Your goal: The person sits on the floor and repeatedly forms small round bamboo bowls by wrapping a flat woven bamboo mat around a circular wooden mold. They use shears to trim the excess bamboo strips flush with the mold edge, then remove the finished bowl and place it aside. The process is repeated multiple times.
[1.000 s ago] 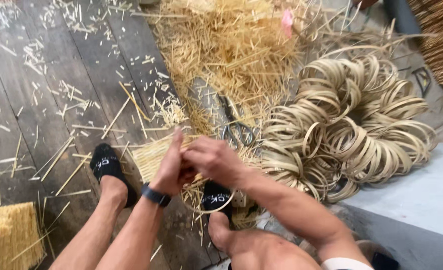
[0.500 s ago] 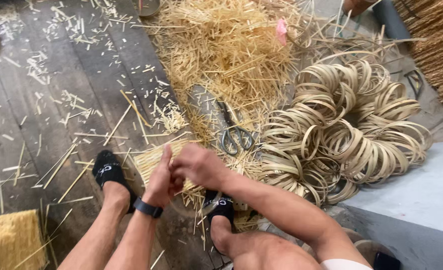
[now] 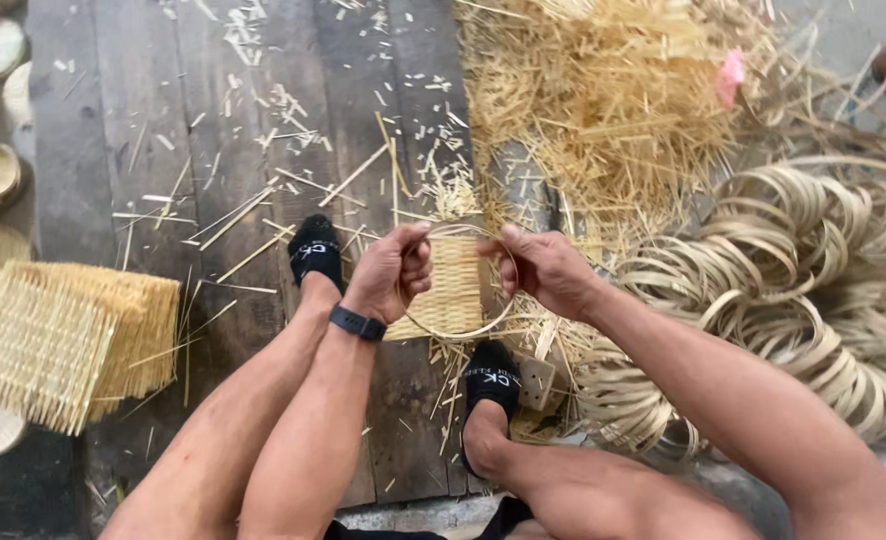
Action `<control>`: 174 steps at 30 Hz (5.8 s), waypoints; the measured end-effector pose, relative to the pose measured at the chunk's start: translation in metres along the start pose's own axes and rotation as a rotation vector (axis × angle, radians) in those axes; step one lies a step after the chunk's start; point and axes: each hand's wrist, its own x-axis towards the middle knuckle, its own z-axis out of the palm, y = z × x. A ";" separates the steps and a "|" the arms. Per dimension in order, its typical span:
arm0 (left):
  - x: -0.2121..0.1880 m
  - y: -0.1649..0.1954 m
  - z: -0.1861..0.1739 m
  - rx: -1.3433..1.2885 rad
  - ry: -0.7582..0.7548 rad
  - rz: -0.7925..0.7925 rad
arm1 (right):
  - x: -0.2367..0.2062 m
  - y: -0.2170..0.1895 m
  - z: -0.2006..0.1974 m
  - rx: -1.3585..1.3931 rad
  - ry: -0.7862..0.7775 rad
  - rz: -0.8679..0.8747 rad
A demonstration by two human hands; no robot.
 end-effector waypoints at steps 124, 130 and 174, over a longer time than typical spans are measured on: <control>0.121 -0.081 -0.111 1.057 0.282 0.480 | 0.073 0.222 0.025 -0.550 0.913 -0.078; 0.133 -0.092 -0.126 0.882 0.219 0.471 | 0.107 0.207 -0.024 -0.313 0.855 -0.166; 0.111 -0.139 -0.088 1.645 0.544 0.818 | 0.036 0.166 -0.182 -0.714 0.621 0.261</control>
